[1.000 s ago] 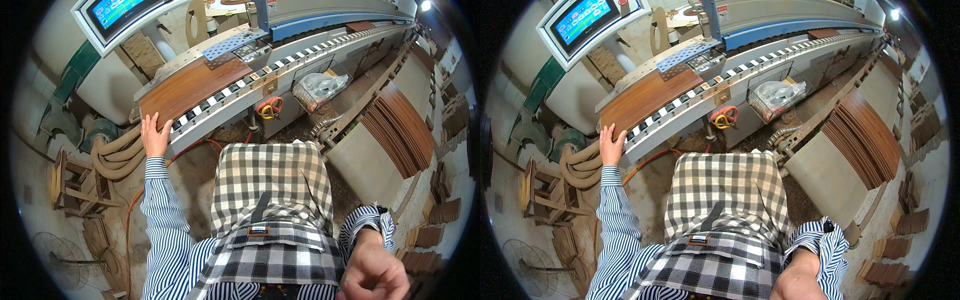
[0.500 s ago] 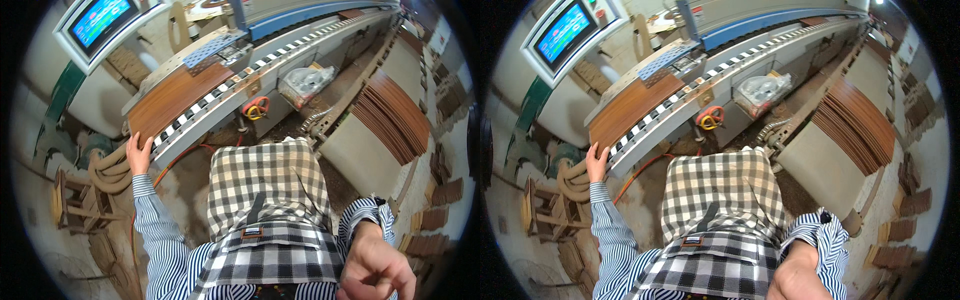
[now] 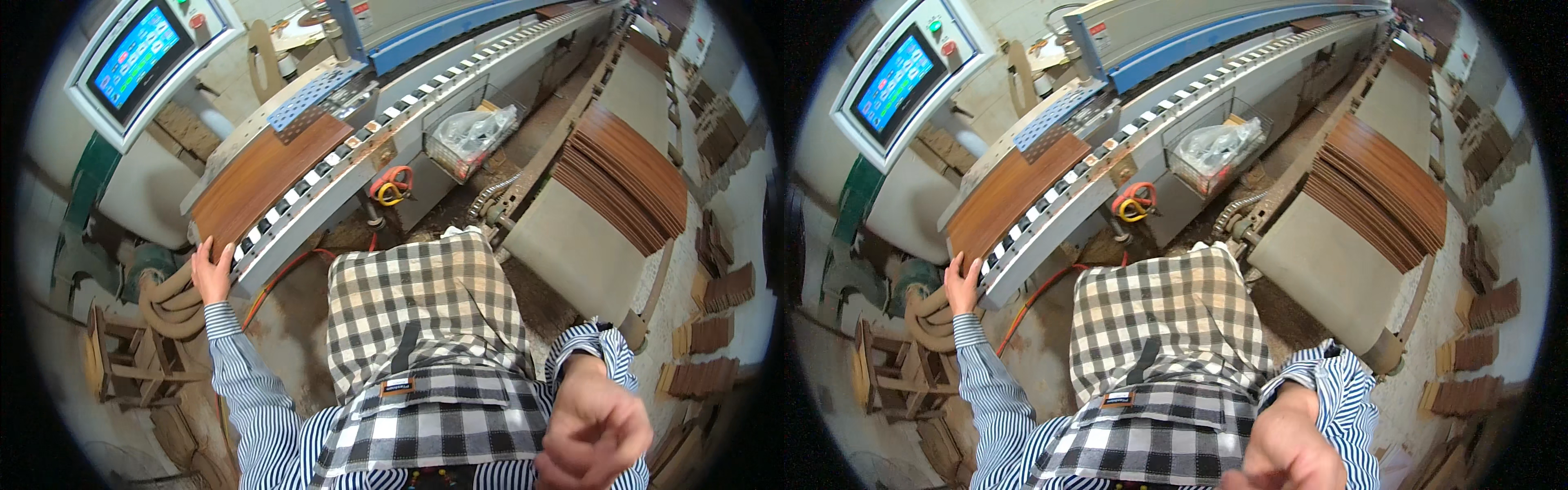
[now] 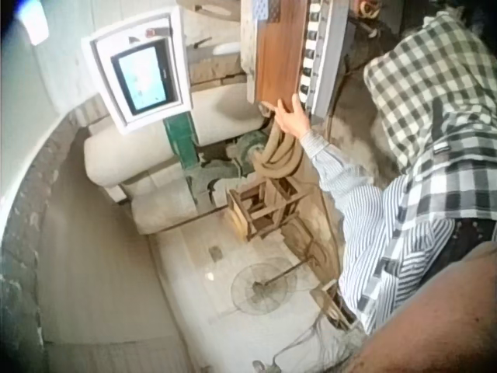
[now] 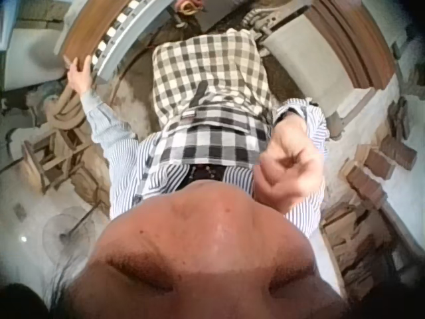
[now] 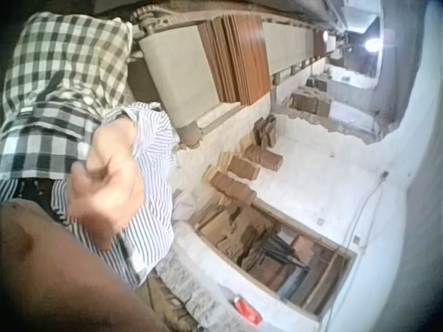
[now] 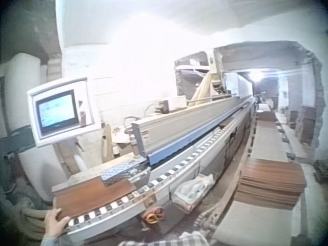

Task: The person repeatedly places rectangular wooden panels onto a conveyor belt feeding a woodworking machine. They guide each panel through the machine and then retrieve it from the output side, stacking the processed panels on a nearby table.

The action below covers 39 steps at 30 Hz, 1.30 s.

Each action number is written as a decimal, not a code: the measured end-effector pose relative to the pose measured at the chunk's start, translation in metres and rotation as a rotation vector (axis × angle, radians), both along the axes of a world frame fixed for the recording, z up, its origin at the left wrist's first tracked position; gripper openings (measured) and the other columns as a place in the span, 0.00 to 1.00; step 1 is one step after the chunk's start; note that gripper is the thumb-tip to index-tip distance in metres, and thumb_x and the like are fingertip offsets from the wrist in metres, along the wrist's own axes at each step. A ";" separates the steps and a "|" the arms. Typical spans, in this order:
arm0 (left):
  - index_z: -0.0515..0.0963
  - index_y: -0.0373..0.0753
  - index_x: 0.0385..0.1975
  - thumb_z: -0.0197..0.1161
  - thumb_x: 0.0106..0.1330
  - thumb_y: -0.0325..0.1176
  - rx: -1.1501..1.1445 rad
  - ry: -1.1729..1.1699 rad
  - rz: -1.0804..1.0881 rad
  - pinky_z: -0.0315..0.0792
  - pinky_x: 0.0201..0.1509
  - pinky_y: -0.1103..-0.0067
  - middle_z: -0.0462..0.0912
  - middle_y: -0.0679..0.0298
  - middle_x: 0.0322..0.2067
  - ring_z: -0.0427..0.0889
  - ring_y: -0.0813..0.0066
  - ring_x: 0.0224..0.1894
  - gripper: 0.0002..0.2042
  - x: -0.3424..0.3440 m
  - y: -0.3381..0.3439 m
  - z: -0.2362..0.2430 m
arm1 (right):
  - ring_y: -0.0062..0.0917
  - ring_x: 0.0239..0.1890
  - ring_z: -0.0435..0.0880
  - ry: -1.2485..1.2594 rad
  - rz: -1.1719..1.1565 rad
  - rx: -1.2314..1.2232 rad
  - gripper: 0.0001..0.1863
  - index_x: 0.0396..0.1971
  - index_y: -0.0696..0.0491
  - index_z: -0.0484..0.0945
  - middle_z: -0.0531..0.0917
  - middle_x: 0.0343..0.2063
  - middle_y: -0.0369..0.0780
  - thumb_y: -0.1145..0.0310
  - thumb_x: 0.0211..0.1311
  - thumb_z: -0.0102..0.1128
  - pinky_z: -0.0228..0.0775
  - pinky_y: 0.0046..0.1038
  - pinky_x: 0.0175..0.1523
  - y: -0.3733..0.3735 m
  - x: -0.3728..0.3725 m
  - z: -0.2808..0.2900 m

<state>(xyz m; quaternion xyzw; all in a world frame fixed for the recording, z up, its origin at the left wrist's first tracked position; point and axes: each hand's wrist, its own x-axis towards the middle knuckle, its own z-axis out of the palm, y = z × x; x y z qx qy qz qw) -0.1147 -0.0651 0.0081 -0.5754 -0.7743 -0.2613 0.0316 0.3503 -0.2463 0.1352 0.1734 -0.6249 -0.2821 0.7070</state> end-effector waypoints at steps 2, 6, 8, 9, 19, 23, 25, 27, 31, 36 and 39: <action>0.71 0.41 0.56 0.62 0.54 0.56 -0.019 0.011 0.042 0.50 0.67 0.61 0.68 0.52 0.59 0.59 0.52 0.65 0.32 0.006 -0.003 -0.001 | 0.10 0.11 0.70 -0.226 0.025 -0.377 0.16 0.13 0.45 0.69 0.73 0.10 0.25 0.62 0.61 0.48 0.63 0.20 0.50 0.000 0.022 -0.013; 0.69 0.40 0.58 0.63 0.53 0.56 0.004 0.009 0.027 0.46 0.67 0.56 0.70 0.52 0.58 0.57 0.54 0.66 0.36 0.034 0.012 0.009 | 0.18 0.12 0.69 -0.206 -0.206 -0.827 0.28 0.17 0.48 0.74 0.75 0.13 0.31 0.42 0.66 0.42 0.65 0.33 0.50 -0.008 0.041 -0.047; 0.68 0.40 0.59 0.64 0.52 0.56 0.005 0.006 0.053 0.44 0.68 0.56 0.70 0.51 0.58 0.57 0.53 0.66 0.37 0.046 0.013 0.010 | 0.20 0.12 0.71 -0.297 -0.258 -0.955 0.28 0.17 0.51 0.73 0.75 0.14 0.32 0.42 0.65 0.45 0.68 0.36 0.47 -0.001 0.055 -0.062; 0.67 0.40 0.59 0.64 0.52 0.56 0.006 0.006 0.055 0.43 0.68 0.56 0.70 0.51 0.58 0.57 0.53 0.66 0.37 0.049 0.014 0.009 | 0.20 0.12 0.71 -0.333 -0.301 -1.053 0.28 0.18 0.51 0.73 0.75 0.14 0.32 0.41 0.64 0.45 0.68 0.38 0.48 -0.002 0.060 -0.068; 0.66 0.39 0.59 0.65 0.50 0.57 0.010 0.003 0.035 0.41 0.69 0.56 0.71 0.54 0.57 0.61 0.59 0.65 0.39 0.131 0.061 0.016 | 0.23 0.14 0.69 0.183 -0.700 -1.553 0.19 0.12 0.55 0.69 0.71 0.11 0.36 0.65 0.62 0.47 0.68 0.38 0.46 -0.022 0.154 -0.211; 0.68 0.40 0.56 0.66 0.51 0.53 0.109 -0.024 -0.110 0.48 0.67 0.56 0.76 0.55 0.53 0.71 0.62 0.59 0.34 0.146 0.090 0.003 | 0.24 0.21 0.74 0.653 -0.594 -1.938 0.15 0.17 0.60 0.72 0.76 0.19 0.41 0.69 0.62 0.51 0.69 0.26 0.30 -0.055 0.195 -0.249; 0.68 0.41 0.56 0.67 0.53 0.49 0.177 -0.094 -0.207 0.54 0.62 0.57 0.78 0.57 0.50 0.74 0.62 0.56 0.32 0.141 0.102 -0.009 | 0.18 0.15 0.70 0.631 -0.712 -1.863 0.22 0.16 0.59 0.70 0.73 0.14 0.37 0.61 0.69 0.46 0.62 0.22 0.20 -0.067 0.229 -0.274; 0.66 0.42 0.58 0.66 0.55 0.47 0.186 -0.154 -0.297 0.56 0.62 0.59 0.77 0.56 0.51 0.74 0.61 0.55 0.32 0.127 0.117 -0.021 | 0.16 0.13 0.68 0.841 -0.636 -1.912 0.23 0.17 0.57 0.69 0.71 0.12 0.35 0.58 0.69 0.46 0.61 0.20 0.19 -0.074 0.252 -0.277; 0.67 0.43 0.58 0.58 0.63 0.32 0.282 0.168 -0.323 0.60 0.61 0.68 0.75 0.55 0.52 0.73 0.60 0.55 0.22 0.197 0.109 0.004 | 0.15 0.13 0.68 1.234 -0.636 -1.826 0.21 0.20 0.55 0.73 0.72 0.12 0.34 0.55 0.68 0.49 0.62 0.19 0.20 -0.097 0.324 -0.292; 0.71 0.37 0.54 0.57 0.62 0.27 0.106 -0.256 -0.912 0.69 0.56 0.71 0.76 0.56 0.51 0.76 0.63 0.51 0.19 0.338 0.062 -0.016 | 0.15 0.16 0.70 1.498 -0.606 -1.679 0.19 0.27 0.56 0.76 0.74 0.16 0.33 0.54 0.67 0.50 0.64 0.17 0.23 -0.100 0.435 -0.315; 0.70 0.36 0.55 0.57 0.64 0.27 -0.411 -0.756 -1.059 0.68 0.57 0.76 0.76 0.59 0.52 0.75 0.70 0.52 0.19 0.411 0.041 -0.048 | 0.15 0.21 0.73 1.580 -0.441 -1.711 0.17 0.32 0.55 0.77 0.77 0.21 0.33 0.55 0.67 0.49 0.65 0.16 0.26 -0.069 0.489 -0.316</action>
